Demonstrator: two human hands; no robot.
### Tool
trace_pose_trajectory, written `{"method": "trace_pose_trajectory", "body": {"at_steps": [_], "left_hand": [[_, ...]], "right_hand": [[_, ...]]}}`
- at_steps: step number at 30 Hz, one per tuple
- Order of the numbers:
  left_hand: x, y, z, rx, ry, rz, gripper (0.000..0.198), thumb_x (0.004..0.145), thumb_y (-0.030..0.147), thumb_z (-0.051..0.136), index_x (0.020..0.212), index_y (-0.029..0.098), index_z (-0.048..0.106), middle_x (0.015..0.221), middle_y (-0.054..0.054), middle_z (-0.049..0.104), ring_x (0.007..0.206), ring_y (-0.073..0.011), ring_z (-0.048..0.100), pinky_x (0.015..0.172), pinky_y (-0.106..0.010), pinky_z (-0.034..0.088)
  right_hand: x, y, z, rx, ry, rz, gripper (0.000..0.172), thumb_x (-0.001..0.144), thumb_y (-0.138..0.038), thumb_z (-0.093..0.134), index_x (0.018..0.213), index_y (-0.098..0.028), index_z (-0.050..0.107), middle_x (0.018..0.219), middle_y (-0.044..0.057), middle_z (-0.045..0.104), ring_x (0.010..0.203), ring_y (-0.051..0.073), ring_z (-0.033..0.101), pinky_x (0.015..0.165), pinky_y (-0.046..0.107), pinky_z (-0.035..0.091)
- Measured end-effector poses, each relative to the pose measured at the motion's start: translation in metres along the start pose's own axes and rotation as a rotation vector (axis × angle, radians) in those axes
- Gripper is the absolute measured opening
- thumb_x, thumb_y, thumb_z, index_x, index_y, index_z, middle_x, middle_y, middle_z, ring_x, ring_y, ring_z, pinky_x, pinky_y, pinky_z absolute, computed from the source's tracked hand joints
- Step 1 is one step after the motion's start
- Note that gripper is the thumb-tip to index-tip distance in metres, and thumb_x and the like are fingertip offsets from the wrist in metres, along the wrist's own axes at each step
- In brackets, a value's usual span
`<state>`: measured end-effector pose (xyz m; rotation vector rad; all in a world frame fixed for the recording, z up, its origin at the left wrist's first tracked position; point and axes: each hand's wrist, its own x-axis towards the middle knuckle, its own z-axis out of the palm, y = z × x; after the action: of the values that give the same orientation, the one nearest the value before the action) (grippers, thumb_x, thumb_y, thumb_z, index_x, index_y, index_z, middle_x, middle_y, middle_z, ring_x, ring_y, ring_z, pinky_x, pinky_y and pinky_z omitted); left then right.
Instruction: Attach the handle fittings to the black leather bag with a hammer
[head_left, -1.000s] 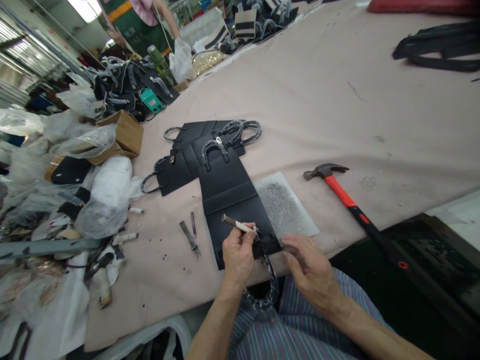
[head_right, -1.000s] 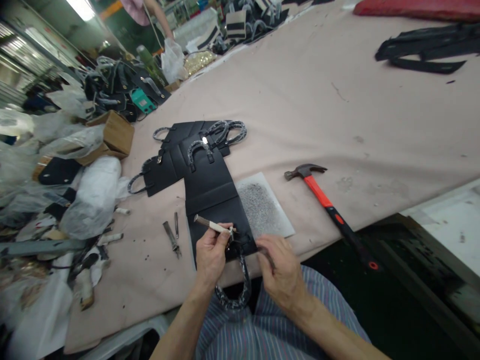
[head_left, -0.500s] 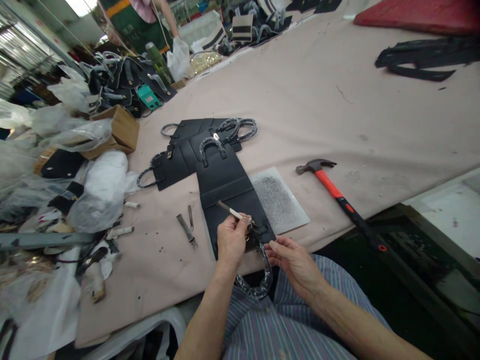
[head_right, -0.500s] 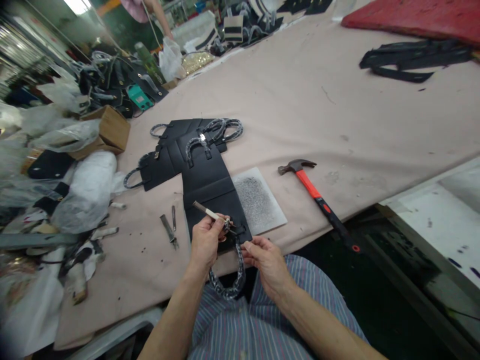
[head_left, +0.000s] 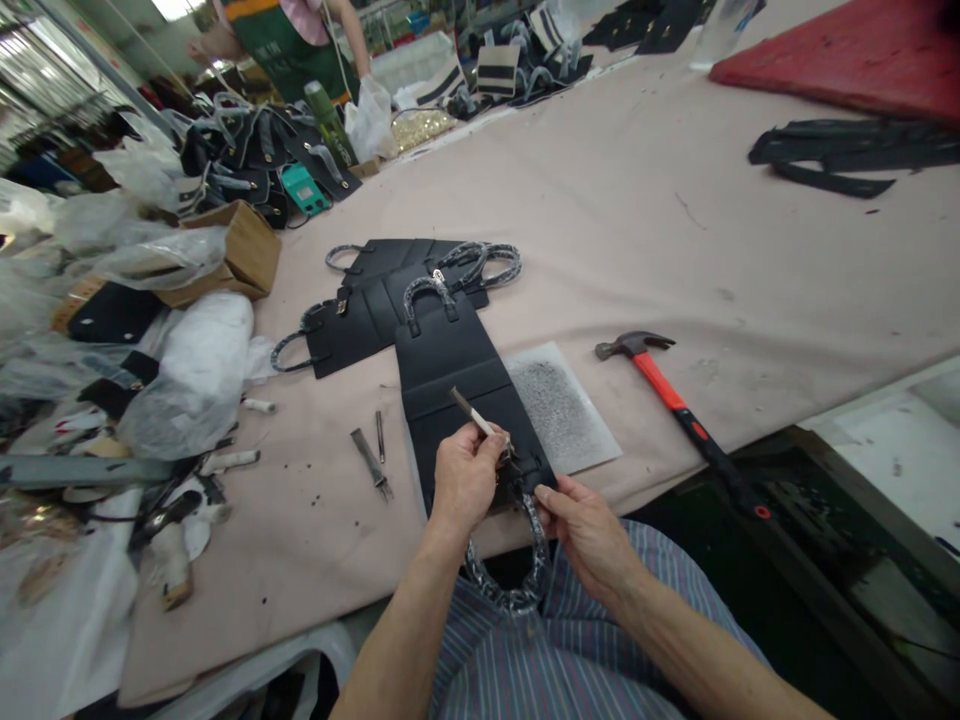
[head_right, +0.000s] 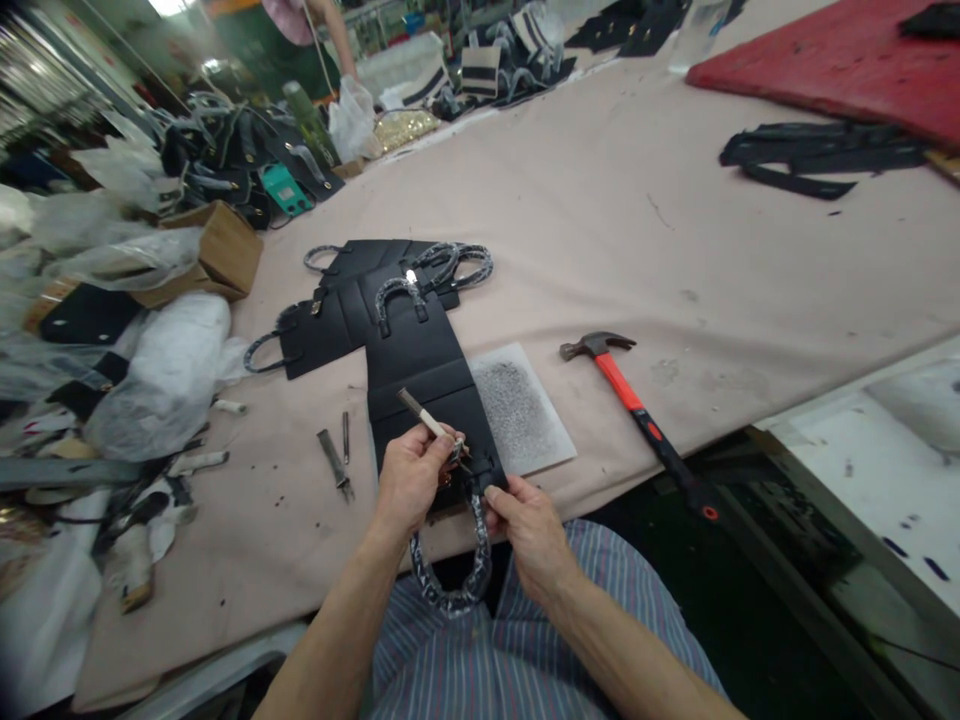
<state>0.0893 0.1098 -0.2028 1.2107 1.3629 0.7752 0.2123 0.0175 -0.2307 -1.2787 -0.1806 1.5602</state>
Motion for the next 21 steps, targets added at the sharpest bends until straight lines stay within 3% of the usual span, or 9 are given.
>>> {"method": "trace_pose_trajectory", "body": {"at_steps": [10, 21], "left_hand": [[0.002, -0.002, 0.002, -0.146, 0.001, -0.087, 0.022, 0.084, 0.036, 0.07, 0.087, 0.015, 0.075, 0.079, -0.006, 0.076, 0.065, -0.0142, 0.067, 0.057, -0.02, 0.049], [0.005, 0.014, -0.005, -0.206, 0.002, -0.117, 0.024, 0.082, 0.039, 0.075, 0.088, 0.015, 0.074, 0.086, -0.008, 0.078, 0.07, -0.0158, 0.072, 0.061, -0.021, 0.055]], "right_hand": [[0.002, 0.0, 0.004, -0.182, 0.015, -0.031, 0.035, 0.071, -0.048, 0.078, 0.072, -0.018, 0.06, 0.046, -0.005, 0.047, 0.044, 0.009, 0.035, 0.045, 0.023, 0.027], [0.012, -0.001, 0.006, -0.063, -0.09, -0.05, 0.045, 0.066, -0.055, 0.085, 0.074, -0.018, 0.06, 0.052, -0.004, 0.047, 0.047, 0.008, 0.033, 0.046, 0.021, 0.028]]}}
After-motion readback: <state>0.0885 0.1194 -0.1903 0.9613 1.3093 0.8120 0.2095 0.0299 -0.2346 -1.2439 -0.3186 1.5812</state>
